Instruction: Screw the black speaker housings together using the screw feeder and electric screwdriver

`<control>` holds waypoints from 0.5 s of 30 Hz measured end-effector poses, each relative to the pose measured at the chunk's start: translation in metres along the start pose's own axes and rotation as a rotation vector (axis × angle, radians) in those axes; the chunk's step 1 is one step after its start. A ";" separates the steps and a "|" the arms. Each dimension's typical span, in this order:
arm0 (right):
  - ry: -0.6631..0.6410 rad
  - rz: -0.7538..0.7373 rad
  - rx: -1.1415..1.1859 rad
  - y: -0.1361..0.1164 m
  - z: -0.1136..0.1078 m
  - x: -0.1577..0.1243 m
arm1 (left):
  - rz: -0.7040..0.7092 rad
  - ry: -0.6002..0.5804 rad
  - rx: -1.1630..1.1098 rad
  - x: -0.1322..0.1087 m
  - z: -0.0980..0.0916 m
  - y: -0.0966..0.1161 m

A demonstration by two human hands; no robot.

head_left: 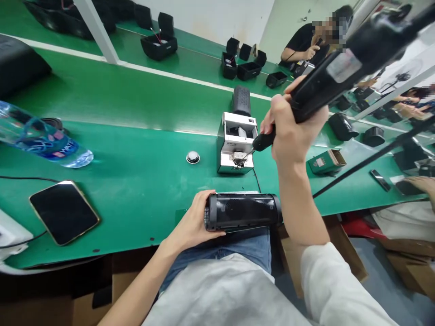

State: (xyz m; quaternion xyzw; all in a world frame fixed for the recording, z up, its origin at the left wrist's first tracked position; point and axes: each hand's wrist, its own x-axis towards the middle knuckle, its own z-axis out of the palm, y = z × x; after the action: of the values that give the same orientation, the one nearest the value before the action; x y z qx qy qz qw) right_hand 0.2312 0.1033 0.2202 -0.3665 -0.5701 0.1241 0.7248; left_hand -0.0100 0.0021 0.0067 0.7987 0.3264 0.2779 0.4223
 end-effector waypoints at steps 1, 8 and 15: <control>-0.003 0.042 -0.030 0.001 0.001 -0.002 | -0.005 -0.003 0.003 0.000 0.000 0.000; 0.008 0.150 -0.142 -0.005 -0.001 -0.007 | 0.003 0.001 -0.007 0.000 0.000 0.000; 0.025 0.110 -0.134 -0.013 -0.003 -0.002 | 0.005 0.007 -0.023 0.000 0.000 0.000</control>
State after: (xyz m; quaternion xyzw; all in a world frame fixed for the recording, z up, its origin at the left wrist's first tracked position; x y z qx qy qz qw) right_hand 0.2301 0.0923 0.2273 -0.4465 -0.5472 0.1205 0.6977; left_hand -0.0100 0.0025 0.0063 0.7935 0.3227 0.2854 0.4298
